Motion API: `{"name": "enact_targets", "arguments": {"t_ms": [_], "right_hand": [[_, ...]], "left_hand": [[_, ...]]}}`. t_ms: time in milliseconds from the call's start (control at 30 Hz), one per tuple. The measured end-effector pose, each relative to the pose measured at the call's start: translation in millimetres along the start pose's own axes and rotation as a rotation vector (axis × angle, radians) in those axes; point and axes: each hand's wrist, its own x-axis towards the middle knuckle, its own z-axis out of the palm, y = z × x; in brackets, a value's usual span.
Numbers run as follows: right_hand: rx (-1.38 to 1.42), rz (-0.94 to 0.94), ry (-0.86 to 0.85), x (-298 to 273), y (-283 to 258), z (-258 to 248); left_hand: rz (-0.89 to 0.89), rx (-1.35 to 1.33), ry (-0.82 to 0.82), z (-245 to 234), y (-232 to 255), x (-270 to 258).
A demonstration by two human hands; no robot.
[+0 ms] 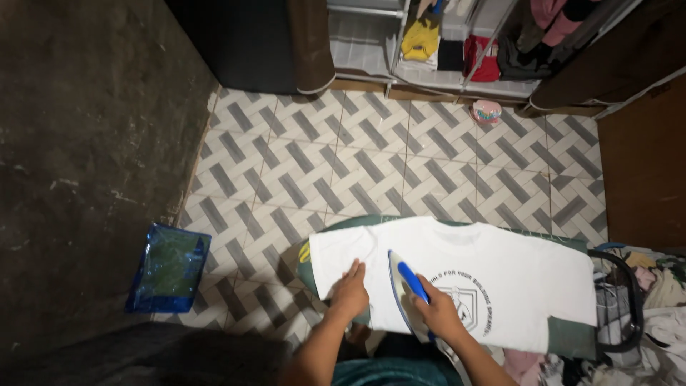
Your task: Ironing a white t-shirt on an ironing board and putting it on a hanger.
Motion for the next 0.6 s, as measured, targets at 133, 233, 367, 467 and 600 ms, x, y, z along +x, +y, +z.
{"name": "enact_targets", "arguments": {"t_ms": [133,233,367,467,600], "right_hand": [[-0.014,-0.371,0.160,59,20,21],[-0.050,-0.356,0.145,92,-33,13],[0.027,-0.264,0.072,90,-58,-1],[0.020,-0.255,0.042,68,-29,-5],[0.015,-0.118,0.017,14,14,1]], "left_hand": [[-0.006,-0.089,0.107,13,-3,2],[-0.036,-0.198,0.281,18,3,-16],[-0.215,-0.150,0.528,9,6,-46],[-0.343,-0.290,0.628,3,-11,-45],[-0.435,-0.526,0.729,8,-54,-14]]}}
